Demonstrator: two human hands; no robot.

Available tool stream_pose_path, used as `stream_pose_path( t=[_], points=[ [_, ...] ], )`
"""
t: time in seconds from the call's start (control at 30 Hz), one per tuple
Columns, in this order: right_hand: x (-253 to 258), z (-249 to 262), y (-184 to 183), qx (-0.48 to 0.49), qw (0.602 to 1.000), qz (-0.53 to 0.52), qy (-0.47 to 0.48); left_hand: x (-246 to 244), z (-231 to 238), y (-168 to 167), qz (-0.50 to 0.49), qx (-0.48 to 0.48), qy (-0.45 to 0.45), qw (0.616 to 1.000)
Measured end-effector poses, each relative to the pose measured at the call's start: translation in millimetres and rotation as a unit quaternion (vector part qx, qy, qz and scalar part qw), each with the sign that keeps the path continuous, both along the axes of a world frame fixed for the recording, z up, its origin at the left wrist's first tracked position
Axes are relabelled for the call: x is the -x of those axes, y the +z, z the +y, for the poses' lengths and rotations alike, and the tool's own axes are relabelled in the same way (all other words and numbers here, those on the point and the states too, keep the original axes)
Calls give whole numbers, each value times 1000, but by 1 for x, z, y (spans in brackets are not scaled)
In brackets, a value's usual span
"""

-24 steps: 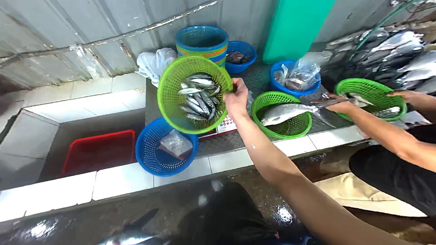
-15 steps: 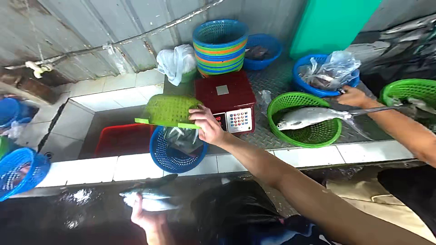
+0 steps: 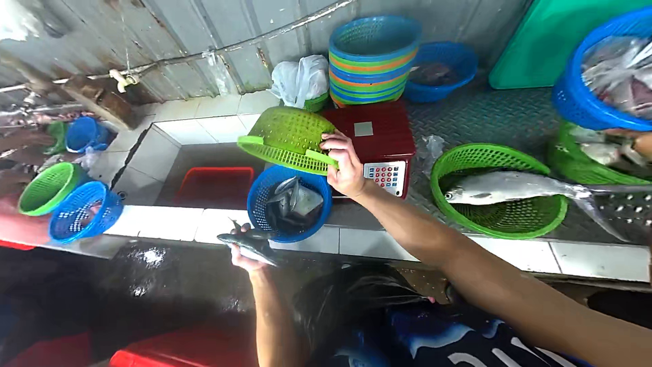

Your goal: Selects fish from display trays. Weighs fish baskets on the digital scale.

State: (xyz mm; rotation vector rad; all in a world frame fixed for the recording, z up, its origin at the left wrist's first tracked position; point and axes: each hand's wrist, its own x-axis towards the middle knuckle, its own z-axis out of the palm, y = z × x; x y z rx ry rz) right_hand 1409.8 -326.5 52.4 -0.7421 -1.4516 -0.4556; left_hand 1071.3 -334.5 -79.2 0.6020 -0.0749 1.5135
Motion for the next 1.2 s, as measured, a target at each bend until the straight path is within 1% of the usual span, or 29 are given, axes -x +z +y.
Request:
stream_pose_path(
  t=[0.1, 0.17, 0.2, 0.27, 0.37, 0.43, 0.47, 0.53, 0.57, 0.6, 0.63, 0.67, 0.73, 0.77, 0.8, 0.83, 0.87, 0.9, 0.93, 0.97, 1.0, 1.03, 1.07, 1.1, 1.13, 1.17, 1.2],
  points=[
    [-11, -7, 15, 30, 997, 64, -20, -7, 17, -1, 42, 41, 6, 998],
    [-30, -12, 31, 65, 984, 151, -74, -6, 25, 14, 115, 68, 47, 990],
    [-43, -16, 38, 89, 970, 206, -93, -7, 28, 32, 150, 66, 64, 984],
    [-65, -23, 48, 134, 931, 323, -103, -25, 38, 88, 202, 27, 62, 977],
    [-72, -38, 44, 181, 881, 432, -72, -90, 53, 186, 315, -2, 15, 949],
    [-63, -47, 42, 212, 840, 499, -33, -148, 64, 240, 413, -45, -20, 909],
    [-59, -52, 44, 232, 814, 532, -13, -172, 70, 258, 471, -89, -32, 877],
    [-55, -60, 52, 262, 759, 596, 16, -196, 81, 279, 595, -189, -27, 781],
    [-57, -63, 56, 270, 733, 624, 24, -196, 85, 283, 623, -214, 15, 752],
    [-62, -65, 61, 275, 711, 647, 20, -187, 88, 283, 626, -223, 63, 745],
    [-69, -65, 63, 278, 694, 664, 7, -170, 90, 278, 613, -220, 108, 751],
    [-77, -64, 61, 279, 682, 676, -15, -148, 91, 266, 603, -209, 156, 754],
    [-102, -58, 50, 273, 664, 694, -59, -99, 95, 223, 610, -163, 254, 733],
    [-114, -55, 46, 274, 661, 695, -68, -79, 96, 196, 636, -122, 300, 701],
    [-125, -54, 41, 275, 666, 690, -66, -62, 96, 169, 686, -79, 324, 647],
    [-134, -54, 37, 280, 682, 673, -57, -48, 93, 147, 742, -32, 311, 593],
    [-141, -57, 32, 286, 708, 644, -47, -39, 87, 128, 783, 14, 271, 560],
    [-144, -62, 23, 286, 739, 608, -42, -32, 82, 111, 799, 58, 229, 554],
    [-145, -70, 7, 278, 774, 567, -48, -26, 78, 91, 793, 94, 194, 570],
    [-142, -79, -15, 265, 807, 521, -75, -21, 75, 73, 767, 129, 163, 607],
    [-134, -90, -41, 273, 832, 469, -119, -18, 70, 57, 729, 170, 140, 648],
    [-123, -103, -72, 310, 834, 422, -174, -16, 64, 45, 686, 211, 125, 685],
    [-110, -114, -105, 363, 814, 395, -221, -17, 58, 39, 644, 245, 116, 716],
    [-103, -120, -134, 412, 786, 385, -255, -18, 54, 37, 613, 260, 108, 738],
    [-100, -122, -157, 445, 761, 379, -280, -19, 51, 37, 597, 260, 107, 752],
    [-99, -122, -171, 461, 744, 377, -302, -18, 50, 39, 593, 257, 111, 755],
    [-101, -120, -174, 462, 738, 388, -303, -18, 52, 40, 597, 254, 117, 752]
  ],
)
